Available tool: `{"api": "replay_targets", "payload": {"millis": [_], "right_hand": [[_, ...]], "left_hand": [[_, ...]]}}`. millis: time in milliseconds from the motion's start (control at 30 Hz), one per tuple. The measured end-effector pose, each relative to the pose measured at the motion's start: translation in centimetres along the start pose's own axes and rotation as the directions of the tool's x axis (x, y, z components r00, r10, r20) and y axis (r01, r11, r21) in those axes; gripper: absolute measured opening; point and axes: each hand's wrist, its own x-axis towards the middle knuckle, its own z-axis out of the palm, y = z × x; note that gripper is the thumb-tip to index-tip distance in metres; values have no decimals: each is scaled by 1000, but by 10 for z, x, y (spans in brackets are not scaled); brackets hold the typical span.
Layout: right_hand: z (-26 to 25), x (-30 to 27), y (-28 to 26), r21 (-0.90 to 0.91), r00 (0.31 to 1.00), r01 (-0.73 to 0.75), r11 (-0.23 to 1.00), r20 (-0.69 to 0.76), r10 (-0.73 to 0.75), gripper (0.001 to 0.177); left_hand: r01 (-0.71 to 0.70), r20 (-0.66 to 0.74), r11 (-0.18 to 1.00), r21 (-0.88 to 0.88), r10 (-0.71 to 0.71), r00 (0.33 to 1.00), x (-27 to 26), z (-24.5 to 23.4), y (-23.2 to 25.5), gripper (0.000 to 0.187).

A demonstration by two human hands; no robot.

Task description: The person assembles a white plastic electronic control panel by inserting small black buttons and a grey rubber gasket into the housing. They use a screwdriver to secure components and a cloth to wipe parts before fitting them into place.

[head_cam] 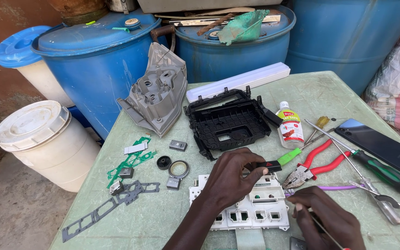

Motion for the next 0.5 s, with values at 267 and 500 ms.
{"api": "replay_targets", "payload": {"millis": [267,500], "right_hand": [[-44,21,28,102,859,-507,856,-16,511,34],[-62,13,68,-330,778,-409,851,360,514,64]], "left_hand": [[43,-8,998,-52,-44,999,1,-1,1,29],[17,-53,996,93,-12,999,6,-10,29,30]]}}
